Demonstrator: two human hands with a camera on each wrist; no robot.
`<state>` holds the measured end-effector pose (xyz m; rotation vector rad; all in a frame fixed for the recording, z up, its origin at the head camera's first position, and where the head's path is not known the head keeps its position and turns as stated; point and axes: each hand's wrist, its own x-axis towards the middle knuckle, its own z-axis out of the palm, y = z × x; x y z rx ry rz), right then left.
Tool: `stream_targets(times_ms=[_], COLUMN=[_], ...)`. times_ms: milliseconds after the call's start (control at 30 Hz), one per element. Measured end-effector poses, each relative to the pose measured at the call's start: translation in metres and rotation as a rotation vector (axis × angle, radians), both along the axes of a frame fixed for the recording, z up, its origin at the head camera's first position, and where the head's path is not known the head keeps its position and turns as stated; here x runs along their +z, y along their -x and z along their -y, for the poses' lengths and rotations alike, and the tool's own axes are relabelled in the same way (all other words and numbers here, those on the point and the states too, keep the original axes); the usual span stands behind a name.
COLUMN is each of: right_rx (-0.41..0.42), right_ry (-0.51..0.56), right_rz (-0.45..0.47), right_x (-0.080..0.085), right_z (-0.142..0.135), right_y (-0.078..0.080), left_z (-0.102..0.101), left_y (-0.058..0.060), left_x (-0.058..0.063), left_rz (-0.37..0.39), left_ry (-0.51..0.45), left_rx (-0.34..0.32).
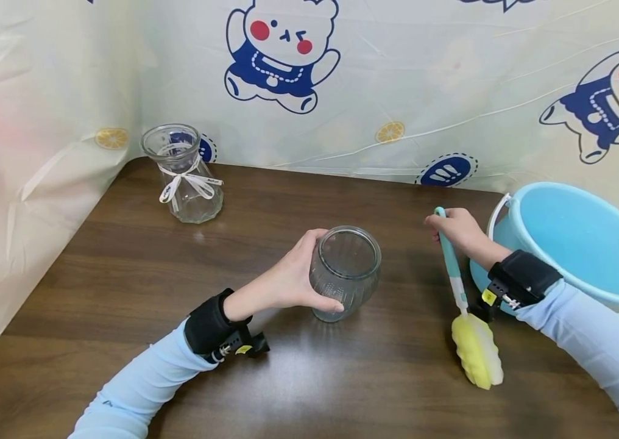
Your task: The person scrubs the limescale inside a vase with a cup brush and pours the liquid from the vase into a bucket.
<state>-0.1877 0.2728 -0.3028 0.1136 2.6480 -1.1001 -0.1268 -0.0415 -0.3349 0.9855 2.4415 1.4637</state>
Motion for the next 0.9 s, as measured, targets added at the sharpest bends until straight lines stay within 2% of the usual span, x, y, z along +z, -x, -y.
stream_targets(times_ms=[133, 333, 667, 900], right_rx=[0.061, 0.094, 0.110, 0.108], right_ry=[-0.112, -0.278, -0.316, -0.328], right_rz=[0.031, -0.041, -0.072, -0.051], right_x=[-0.010, -0.025, -0.052, -0.072], right_z=[0.000, -0.002, -0.008, -0.013], right_y=[0.005, 0.011, 0.025, 0.031], left_z=[0.001, 0.002, 0.003, 0.001], left_y=[-0.001, -0.001, -0.001, 0.000], left_x=[0.000, -0.001, -0.002, 0.000], left_rz=[0.004, -0.001, 0.001, -0.004], left_ry=[0.003, -0.005, 0.002, 0.001], left_rx=[0.005, 0.003, 0.006, 0.002])
